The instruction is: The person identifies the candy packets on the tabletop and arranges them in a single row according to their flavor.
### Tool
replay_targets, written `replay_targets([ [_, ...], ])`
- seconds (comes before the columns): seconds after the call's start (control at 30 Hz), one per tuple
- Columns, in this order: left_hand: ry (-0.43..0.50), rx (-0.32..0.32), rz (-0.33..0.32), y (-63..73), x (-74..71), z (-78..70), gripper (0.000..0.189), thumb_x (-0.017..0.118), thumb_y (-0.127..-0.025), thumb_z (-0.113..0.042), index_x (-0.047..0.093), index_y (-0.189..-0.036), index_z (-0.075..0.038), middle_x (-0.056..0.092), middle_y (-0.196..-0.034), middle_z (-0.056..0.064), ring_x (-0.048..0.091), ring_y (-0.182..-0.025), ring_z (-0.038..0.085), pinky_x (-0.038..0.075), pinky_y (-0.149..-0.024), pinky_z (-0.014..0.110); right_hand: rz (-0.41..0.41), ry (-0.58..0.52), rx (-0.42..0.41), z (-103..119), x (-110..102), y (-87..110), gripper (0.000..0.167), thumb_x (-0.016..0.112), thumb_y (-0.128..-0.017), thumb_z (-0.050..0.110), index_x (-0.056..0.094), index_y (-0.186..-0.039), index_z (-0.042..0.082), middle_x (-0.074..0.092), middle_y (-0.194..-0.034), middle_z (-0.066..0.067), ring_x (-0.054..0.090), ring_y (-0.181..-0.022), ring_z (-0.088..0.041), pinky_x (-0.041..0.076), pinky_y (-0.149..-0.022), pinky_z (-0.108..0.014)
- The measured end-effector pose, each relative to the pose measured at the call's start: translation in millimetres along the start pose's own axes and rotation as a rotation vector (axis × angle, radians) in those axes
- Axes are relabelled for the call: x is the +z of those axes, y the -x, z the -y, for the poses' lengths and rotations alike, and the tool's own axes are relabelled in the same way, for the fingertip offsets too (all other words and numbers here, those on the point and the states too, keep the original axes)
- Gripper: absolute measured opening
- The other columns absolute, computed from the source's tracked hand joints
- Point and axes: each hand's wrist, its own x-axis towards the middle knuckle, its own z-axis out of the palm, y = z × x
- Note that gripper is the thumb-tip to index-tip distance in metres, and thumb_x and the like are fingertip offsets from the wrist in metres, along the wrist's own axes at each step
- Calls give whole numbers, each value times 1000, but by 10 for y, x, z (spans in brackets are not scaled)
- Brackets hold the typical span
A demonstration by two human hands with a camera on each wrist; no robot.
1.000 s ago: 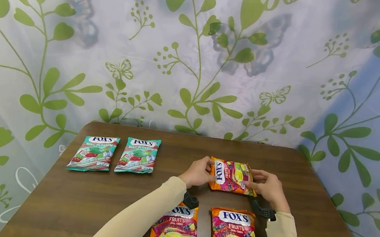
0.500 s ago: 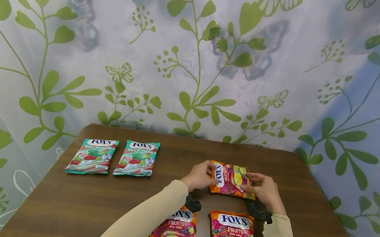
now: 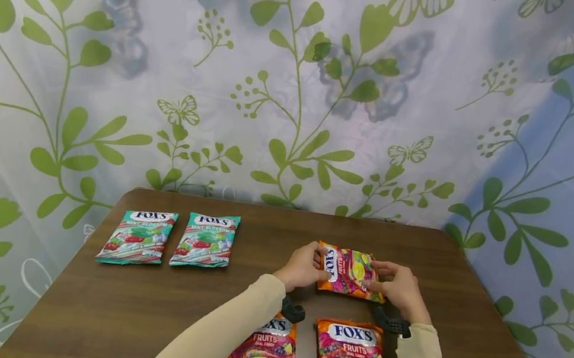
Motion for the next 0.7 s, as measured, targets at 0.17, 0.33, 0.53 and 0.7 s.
replay_targets([
  [0.17, 43, 8, -14, -3, 6, 1, 51, 86, -92, 0, 62, -137, 1, 65, -115, 18, 61, -96, 20, 59, -91, 38, 0, -9, -10, 24, -4, 16, 59, 86, -97, 15, 64, -147, -4, 60, -142, -36, 64, -117, -49, 57, -95, -62],
  [0.33, 61, 23, -2, -20, 1, 0, 51, 86, -93, 0, 63, -138, 0, 65, -115, 14, 62, -97, 17, 60, -90, 33, 8, -30, -15, 25, -25, 23, 60, 87, -96, 15, 63, -147, -6, 63, -136, -33, 67, -107, -40, 60, -89, -52],
  [0.53, 59, 31, -3, -63, -34, -11, 49, 86, -93, 1, 65, -137, -1, 65, -113, 11, 65, -98, 18, 60, -90, 34, 17, -64, -16, 36, -16, 20, 61, 88, -96, 16, 62, -147, -7, 65, -133, -31, 68, -100, -33, 61, -81, -43],
  [0.7, 44, 19, 4, -45, -132, -6, 49, 85, -94, 0, 65, -139, -3, 65, -114, 10, 64, -99, 18, 60, -91, 34, 34, -97, -31, 101, 41, 22, 62, 88, -95, 14, 62, -147, -8, 65, -132, -30, 69, -96, -30, 62, -79, -40],
])
